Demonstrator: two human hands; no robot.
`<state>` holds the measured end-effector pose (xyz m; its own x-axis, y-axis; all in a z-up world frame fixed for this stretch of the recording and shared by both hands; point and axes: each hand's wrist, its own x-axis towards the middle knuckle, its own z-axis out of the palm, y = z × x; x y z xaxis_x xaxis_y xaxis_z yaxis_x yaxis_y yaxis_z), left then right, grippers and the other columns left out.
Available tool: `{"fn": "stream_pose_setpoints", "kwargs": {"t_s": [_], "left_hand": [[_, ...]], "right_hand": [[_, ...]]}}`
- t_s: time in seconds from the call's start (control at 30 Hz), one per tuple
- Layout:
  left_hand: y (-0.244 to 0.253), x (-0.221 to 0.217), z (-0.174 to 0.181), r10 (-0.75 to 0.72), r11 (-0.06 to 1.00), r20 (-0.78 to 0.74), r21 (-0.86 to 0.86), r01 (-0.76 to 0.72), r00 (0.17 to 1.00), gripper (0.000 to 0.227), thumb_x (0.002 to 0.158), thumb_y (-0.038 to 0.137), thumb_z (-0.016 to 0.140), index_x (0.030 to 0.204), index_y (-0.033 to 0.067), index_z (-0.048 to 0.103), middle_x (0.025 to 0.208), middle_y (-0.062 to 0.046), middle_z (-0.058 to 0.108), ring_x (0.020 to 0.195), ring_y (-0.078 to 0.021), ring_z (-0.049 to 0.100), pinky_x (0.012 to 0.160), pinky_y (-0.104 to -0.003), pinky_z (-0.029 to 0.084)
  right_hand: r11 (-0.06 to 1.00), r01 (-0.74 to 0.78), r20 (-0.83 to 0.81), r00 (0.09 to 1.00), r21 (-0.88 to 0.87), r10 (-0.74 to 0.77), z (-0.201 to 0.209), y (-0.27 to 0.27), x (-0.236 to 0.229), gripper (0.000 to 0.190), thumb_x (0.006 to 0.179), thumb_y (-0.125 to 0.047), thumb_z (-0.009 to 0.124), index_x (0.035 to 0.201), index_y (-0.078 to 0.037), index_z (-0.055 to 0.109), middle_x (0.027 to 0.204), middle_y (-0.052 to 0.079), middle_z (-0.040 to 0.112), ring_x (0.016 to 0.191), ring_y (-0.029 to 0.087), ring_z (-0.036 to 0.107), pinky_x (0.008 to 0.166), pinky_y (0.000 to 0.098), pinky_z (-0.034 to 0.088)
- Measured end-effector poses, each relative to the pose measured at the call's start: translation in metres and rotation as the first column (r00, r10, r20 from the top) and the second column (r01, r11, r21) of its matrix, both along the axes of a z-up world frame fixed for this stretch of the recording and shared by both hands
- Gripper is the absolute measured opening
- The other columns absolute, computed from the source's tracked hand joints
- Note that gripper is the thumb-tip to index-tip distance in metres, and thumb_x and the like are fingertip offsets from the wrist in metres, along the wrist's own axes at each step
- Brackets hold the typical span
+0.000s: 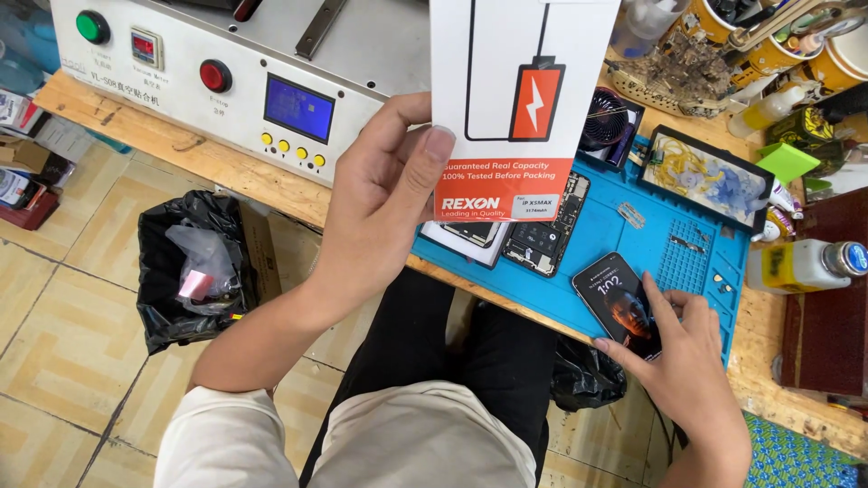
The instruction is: Disassembling a smartphone to access internal components using a screwdriver and prying tools.
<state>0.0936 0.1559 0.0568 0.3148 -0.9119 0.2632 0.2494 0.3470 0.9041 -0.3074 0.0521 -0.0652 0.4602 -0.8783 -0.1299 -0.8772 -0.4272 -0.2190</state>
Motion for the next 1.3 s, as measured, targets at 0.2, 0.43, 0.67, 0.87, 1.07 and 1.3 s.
{"fn": "stream_pose_setpoints", "kwargs": {"t_s": [0.2, 0.43, 0.67, 0.87, 1.07, 1.3], "left_hand": [[-0.001, 0.001, 0.000, 0.007, 1.000, 0.003, -0.010, -0.007, 1.000, 0.047, 0.116, 0.042, 0.063, 0.149, 0.0081, 0.058, 0.137, -0.012, 0.078, 0.130, -0.0242, 0.081, 0.095, -0.038, 0.081], [-0.028, 0.032, -0.010, 0.228, 0.970, 0.361, -0.009, -0.242, 0.904, 0.043, 0.121, 0.037, 0.056, 0.147, 0.0055, 0.068, 0.124, -0.009, 0.084, 0.107, -0.0193, 0.087, 0.079, -0.026, 0.075], [-0.076, 0.157, -0.010, 0.172, 0.957, 0.765, 0.019, -0.288, 0.621, 0.032, 0.129, 0.041, 0.054, 0.123, 0.0095, 0.059, 0.125, -0.007, 0.084, 0.121, -0.0164, 0.087, 0.081, -0.025, 0.064], [-0.113, 0.191, -0.011, -0.120, 0.876, 0.930, 0.264, -0.404, 0.348, 0.040, 0.127, 0.052, 0.056, 0.135, 0.0174, 0.074, 0.121, -0.004, 0.085, 0.100, -0.0197, 0.080, 0.075, -0.039, 0.053], [-0.136, 0.182, -0.028, -0.050, 0.901, 0.976, 0.136, -0.413, 0.212, 0.033, 0.130, 0.044, 0.061, 0.137, 0.0118, 0.065, 0.121, -0.014, 0.079, 0.101, -0.0306, 0.079, 0.065, -0.047, 0.056], [-0.138, 0.162, -0.045, 0.138, 0.940, 0.928, -0.012, -0.340, 0.347, 0.035, 0.127, 0.040, 0.064, 0.143, 0.0094, 0.057, 0.131, -0.016, 0.078, 0.118, -0.0258, 0.084, 0.072, -0.034, 0.067]], "right_hand": [[1.000, -0.005, -0.003, 1.000, -0.006, 0.005, 0.000, 0.000, 0.000, 0.124, 0.083, -0.064, 0.084, 0.187, -0.017, 0.037, 0.145, 0.020, 0.048, 0.138, 0.043, 0.047, 0.119, 0.0642, 0.043], [1.000, -0.007, -0.041, 0.999, 0.003, 0.007, 0.001, 0.002, 0.001, 0.125, 0.087, -0.066, 0.079, 0.190, -0.015, 0.030, 0.147, 0.021, 0.046, 0.139, 0.044, 0.045, 0.121, 0.0644, 0.043], [0.990, -0.122, -0.057, 0.991, -0.066, 0.118, -0.005, 0.007, -0.014, 0.122, 0.092, -0.057, 0.079, 0.190, -0.011, 0.025, 0.153, 0.025, 0.048, 0.137, 0.047, 0.051, 0.114, 0.0641, 0.049], [0.992, -0.125, -0.046, 0.991, -0.030, 0.124, -0.009, 0.002, -0.017, 0.123, 0.090, -0.057, 0.080, 0.191, -0.022, 0.022, 0.156, 0.024, 0.047, 0.142, 0.046, 0.050, 0.115, 0.0640, 0.049], [0.995, -0.102, -0.010, 0.995, -0.015, 0.101, 0.009, 0.007, -0.008, 0.121, 0.087, -0.051, 0.086, 0.190, -0.026, 0.029, 0.155, 0.023, 0.050, 0.141, 0.047, 0.052, 0.113, 0.0643, 0.051], [0.998, -0.008, 0.055, 0.998, 0.065, 0.004, 0.026, 0.003, 0.002, 0.118, 0.083, -0.048, 0.091, 0.187, -0.030, 0.037, 0.151, 0.019, 0.057, 0.137, 0.043, 0.054, 0.114, 0.0580, 0.048]]}}
